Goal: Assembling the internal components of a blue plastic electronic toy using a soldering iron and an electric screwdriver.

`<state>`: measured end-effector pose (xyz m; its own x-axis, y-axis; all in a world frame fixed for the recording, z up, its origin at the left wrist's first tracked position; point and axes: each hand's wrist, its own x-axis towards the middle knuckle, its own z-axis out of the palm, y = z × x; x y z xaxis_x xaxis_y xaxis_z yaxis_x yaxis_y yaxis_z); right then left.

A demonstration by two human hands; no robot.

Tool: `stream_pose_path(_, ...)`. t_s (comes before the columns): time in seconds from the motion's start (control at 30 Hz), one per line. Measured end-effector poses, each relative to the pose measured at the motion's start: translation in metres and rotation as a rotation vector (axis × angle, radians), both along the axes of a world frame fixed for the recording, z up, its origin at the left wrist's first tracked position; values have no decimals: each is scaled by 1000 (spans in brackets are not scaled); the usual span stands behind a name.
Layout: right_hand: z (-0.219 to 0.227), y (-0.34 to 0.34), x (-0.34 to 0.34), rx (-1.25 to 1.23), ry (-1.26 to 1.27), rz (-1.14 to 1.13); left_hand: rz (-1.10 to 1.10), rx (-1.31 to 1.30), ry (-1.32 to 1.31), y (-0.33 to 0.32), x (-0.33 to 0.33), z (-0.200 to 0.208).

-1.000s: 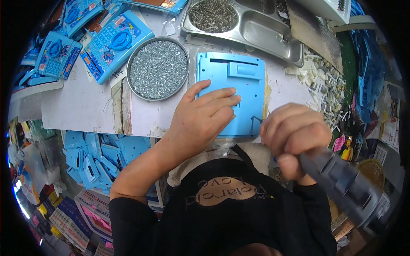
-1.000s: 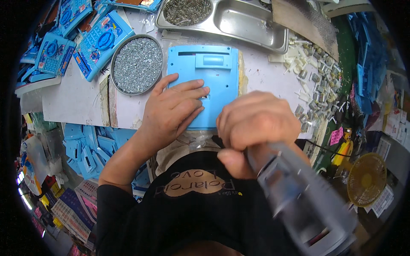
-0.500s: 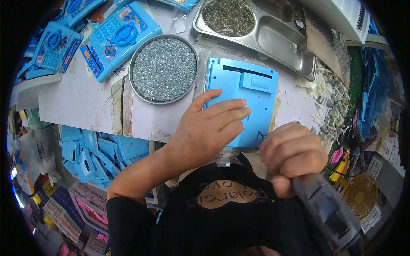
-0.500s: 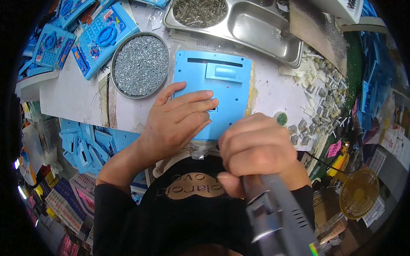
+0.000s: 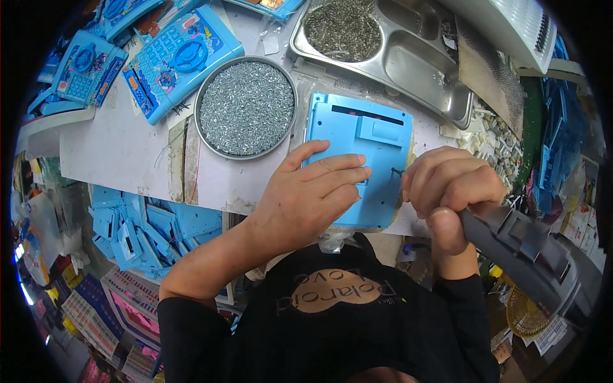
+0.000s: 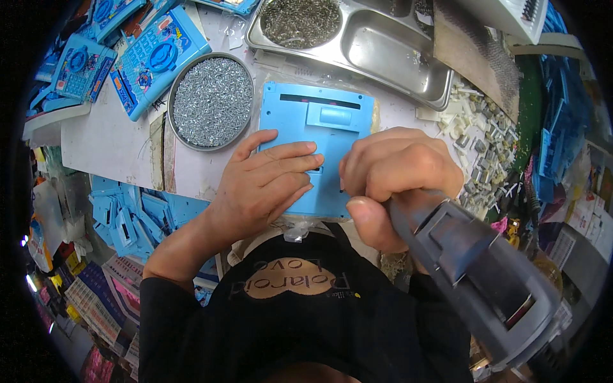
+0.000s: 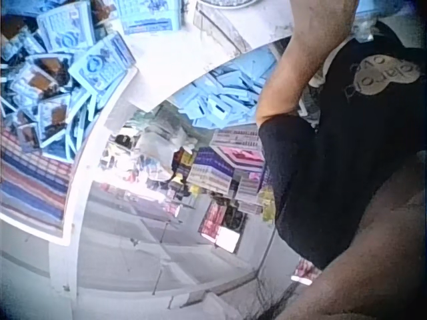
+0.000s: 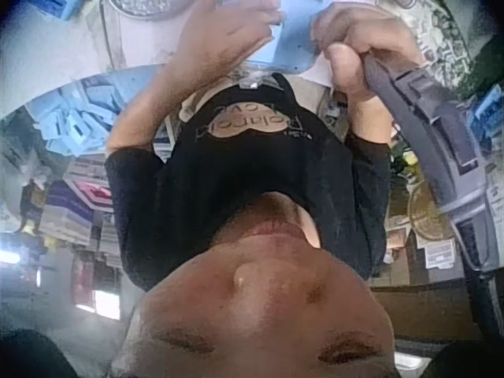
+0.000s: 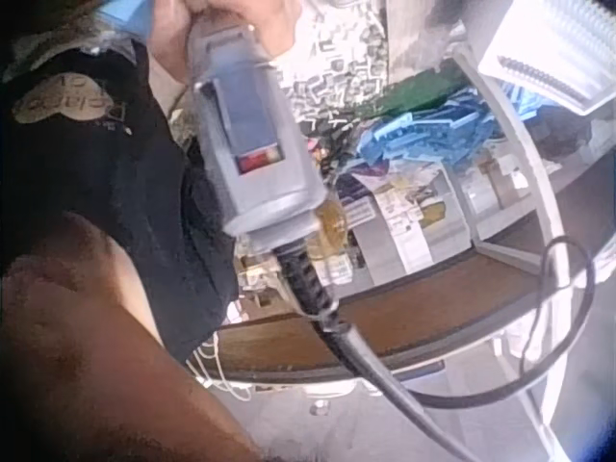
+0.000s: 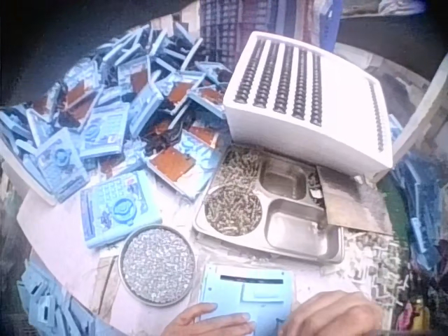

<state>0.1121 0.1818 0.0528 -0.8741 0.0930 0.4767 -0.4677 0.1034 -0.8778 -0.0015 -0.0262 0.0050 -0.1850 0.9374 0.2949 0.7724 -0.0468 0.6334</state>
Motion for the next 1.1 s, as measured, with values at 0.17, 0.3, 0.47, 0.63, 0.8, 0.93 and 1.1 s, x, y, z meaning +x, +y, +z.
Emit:
stream_pose_path(0.17,8,9,-4,-67,53,119,8,7,-16,-3,1,-1)
stream_pose_path(0.3,22,6,3,-124,84,62,17,44,-72,-2,1,1)
stream_pose_path(0.47,41,21,-8,-213,113,-35,130,112,-172,1,-3,7)
stream_pose_path(0.63,48,2,-6,-332,97,76,111,231,-147,25,1,16)
stream_pose_path(0.8,47,7,-2,-290,106,35,121,237,-143,28,2,9)
stream_pose_path(0.93,22,23,-24,-183,128,-114,150,184,-39,21,-3,2)
stream_pose_path(1.1,-9,28,-40,-209,67,-196,157,196,-38,22,2,-6)
